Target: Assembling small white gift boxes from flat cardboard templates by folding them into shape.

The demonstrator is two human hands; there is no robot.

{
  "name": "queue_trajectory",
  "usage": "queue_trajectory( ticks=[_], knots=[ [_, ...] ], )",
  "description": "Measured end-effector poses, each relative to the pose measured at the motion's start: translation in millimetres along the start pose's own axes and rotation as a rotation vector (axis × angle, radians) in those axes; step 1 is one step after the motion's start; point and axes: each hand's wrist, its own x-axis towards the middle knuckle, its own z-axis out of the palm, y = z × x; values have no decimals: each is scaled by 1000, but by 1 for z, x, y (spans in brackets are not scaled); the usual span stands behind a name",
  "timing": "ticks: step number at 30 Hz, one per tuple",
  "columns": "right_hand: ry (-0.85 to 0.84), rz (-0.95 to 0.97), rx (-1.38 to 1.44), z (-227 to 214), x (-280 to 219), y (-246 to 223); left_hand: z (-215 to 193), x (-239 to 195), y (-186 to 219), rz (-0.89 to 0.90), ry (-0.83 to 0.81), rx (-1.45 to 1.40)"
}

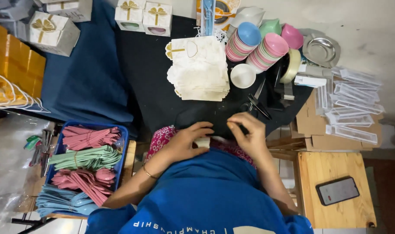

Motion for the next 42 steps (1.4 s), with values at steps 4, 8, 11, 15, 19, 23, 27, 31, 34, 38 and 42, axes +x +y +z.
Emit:
queue_trajectory(
  ticks=[4,8,11,15,19,23,27,31,34,38,42],
  knots=[
    [-54,57,17,14,-28,2,1,-18,-18,81,-34,111],
    [-104,128,33,17,-50,11,2,-36,-40,217,136,403],
    [-100,165,60,19,-55,12,3,-44,-43,253,213,467],
    [-70,198,154,12,-58,14,-4,-30,-13,246,520,336],
    [20,282,122,6,-50,2,-28,-15,30,152,656,178],
    [149,250,38,-11,-29,-31,-39,-2,53,122,644,126],
    [202,235,56,-18,-16,-56,-42,-1,71,109,557,182],
    [225,200,63,-24,-12,-54,-54,3,88,92,580,117],
    [279,238,146,-24,-10,-50,-48,1,73,4,560,-179],
    [335,164,116,-18,-4,-26,-31,-1,62,25,553,-306],
    [365,-220,-294,-20,13,-52,-28,10,92,263,679,54]
  ],
)
